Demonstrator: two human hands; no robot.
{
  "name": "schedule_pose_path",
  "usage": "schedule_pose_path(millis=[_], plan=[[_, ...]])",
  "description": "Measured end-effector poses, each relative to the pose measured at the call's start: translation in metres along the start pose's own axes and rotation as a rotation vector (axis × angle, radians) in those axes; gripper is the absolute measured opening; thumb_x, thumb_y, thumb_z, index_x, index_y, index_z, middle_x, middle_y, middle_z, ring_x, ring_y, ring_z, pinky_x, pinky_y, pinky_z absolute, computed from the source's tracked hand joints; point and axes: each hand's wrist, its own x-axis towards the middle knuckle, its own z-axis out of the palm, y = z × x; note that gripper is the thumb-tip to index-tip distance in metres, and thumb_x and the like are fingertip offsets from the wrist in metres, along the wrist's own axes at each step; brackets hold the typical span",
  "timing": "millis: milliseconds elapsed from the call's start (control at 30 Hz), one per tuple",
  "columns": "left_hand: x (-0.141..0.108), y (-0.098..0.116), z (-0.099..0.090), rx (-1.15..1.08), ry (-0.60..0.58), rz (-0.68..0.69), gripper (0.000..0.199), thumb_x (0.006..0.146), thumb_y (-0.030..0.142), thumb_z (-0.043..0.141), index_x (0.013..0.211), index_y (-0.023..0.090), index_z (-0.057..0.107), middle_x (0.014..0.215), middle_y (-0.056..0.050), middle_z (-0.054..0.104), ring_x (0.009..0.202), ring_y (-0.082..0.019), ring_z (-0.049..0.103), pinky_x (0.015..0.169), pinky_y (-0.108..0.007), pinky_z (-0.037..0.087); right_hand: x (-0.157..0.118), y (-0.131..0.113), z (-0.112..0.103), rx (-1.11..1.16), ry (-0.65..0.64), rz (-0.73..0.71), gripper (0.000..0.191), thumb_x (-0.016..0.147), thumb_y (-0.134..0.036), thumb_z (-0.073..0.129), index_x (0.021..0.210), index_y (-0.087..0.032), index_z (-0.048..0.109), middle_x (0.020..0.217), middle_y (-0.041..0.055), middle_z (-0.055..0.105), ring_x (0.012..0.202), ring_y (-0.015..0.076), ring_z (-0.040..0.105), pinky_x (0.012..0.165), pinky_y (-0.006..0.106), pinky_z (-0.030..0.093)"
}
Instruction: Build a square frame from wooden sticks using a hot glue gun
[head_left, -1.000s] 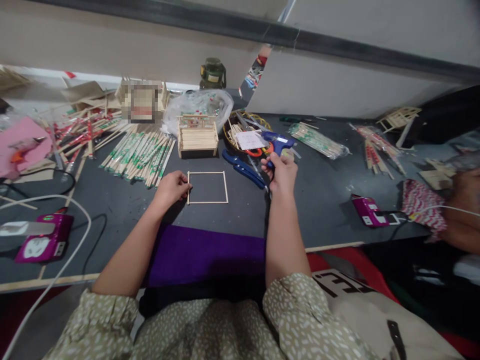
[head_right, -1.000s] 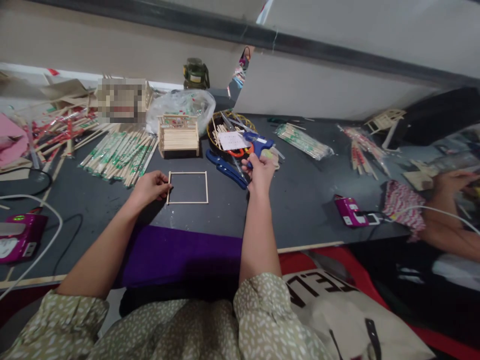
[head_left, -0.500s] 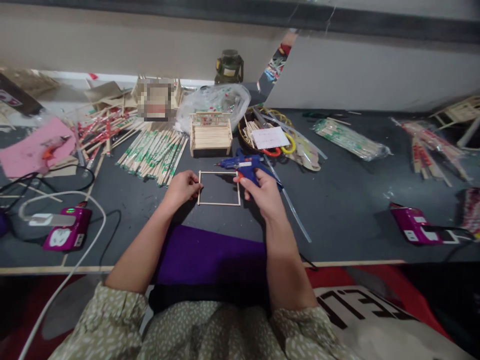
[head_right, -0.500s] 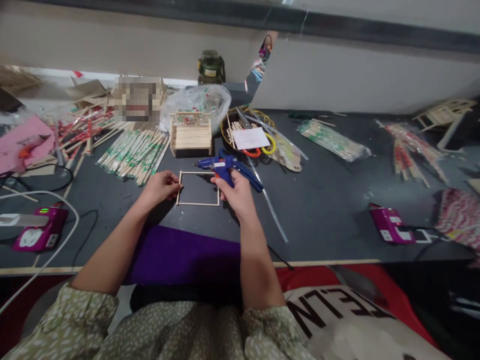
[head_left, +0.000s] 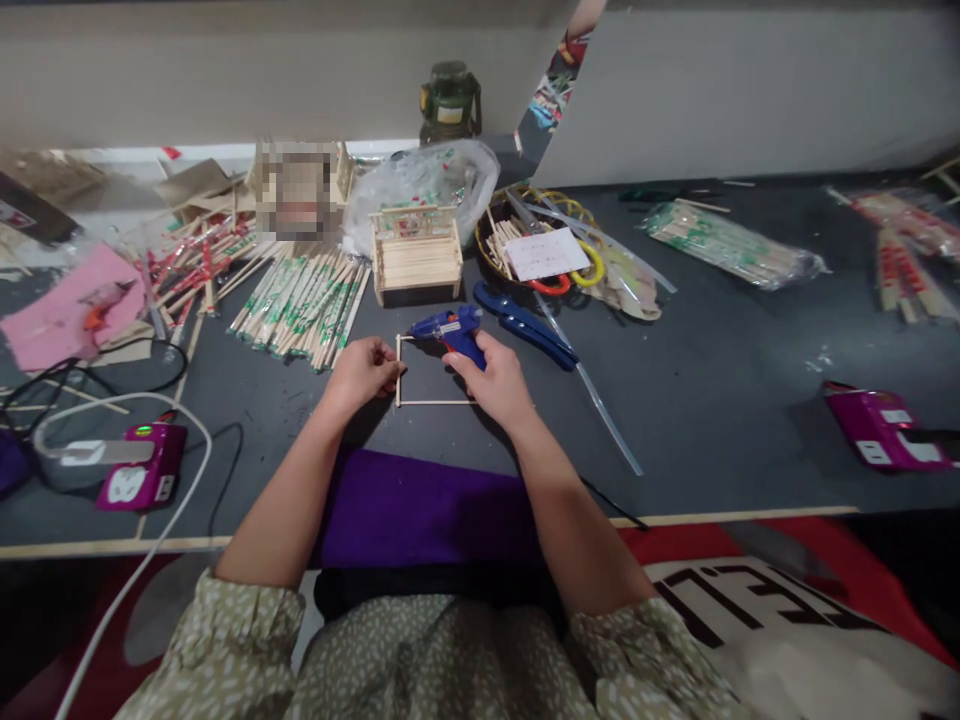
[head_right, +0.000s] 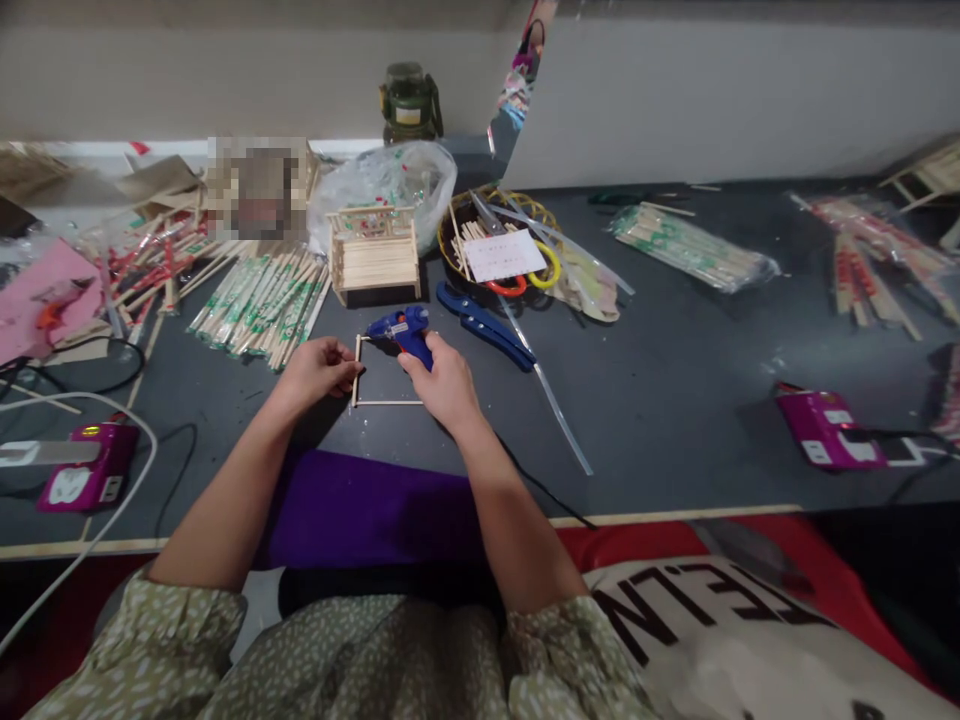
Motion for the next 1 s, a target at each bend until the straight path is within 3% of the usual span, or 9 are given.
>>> schedule_pose_path(millis=[200, 367, 1000], plan=[[0.0007, 0.0028, -0.0007, -0.018, -0.011, -0.025, 0.019, 0.079, 0.008, 0.068, 0.072, 0.016, 0.053, 0.051, 0.006, 0.055, 0.042, -0.008, 0.055, 0.042, -0.017, 0.045, 0.0007, -0.0035, 0.0016, -0.058, 0.025, 0.016, 0.033, 0.081, -0.040, 0.062, 0.108, -0.022, 0.069, 0.074, 0.0039, 0.067, 0.067, 0.0215, 0.061, 0.063, 0.033, 0.045], [0.0003, 0.0033, -0.0009, -0.013, -0.012, -0.030, 0.017, 0.080, 0.008, 0.066, 0.072, 0.016, 0.053, 0.051, 0.005, 0.055, 0.043, -0.009, 0.056, 0.043, -0.018, 0.045, 0.0006, -0.0034, 0.0023, -0.073, 0.026, 0.000, 0.036, 0.082, -0.039, 0.062, 0.115, -0.023, 0.067, 0.083, 0.0051, 0.071, 0.075, 0.0228, 0.062, 0.070, 0.035, 0.046], [0.0023, -0.0007, -0.0009, 0.016, -0.009, -0.012, 0.015, 0.082, 0.009, 0.064, 0.072, 0.016, 0.055, 0.052, 0.003, 0.057, 0.043, -0.009, 0.056, 0.043, -0.018, 0.045, 0.0001, -0.0041, 0.0019, -0.092, -0.012, -0.004, 0.035, 0.085, -0.038, 0.055, 0.115, -0.021, 0.065, 0.079, 0.0050, 0.070, 0.065, 0.0196, 0.058, 0.065, 0.033, 0.042]])
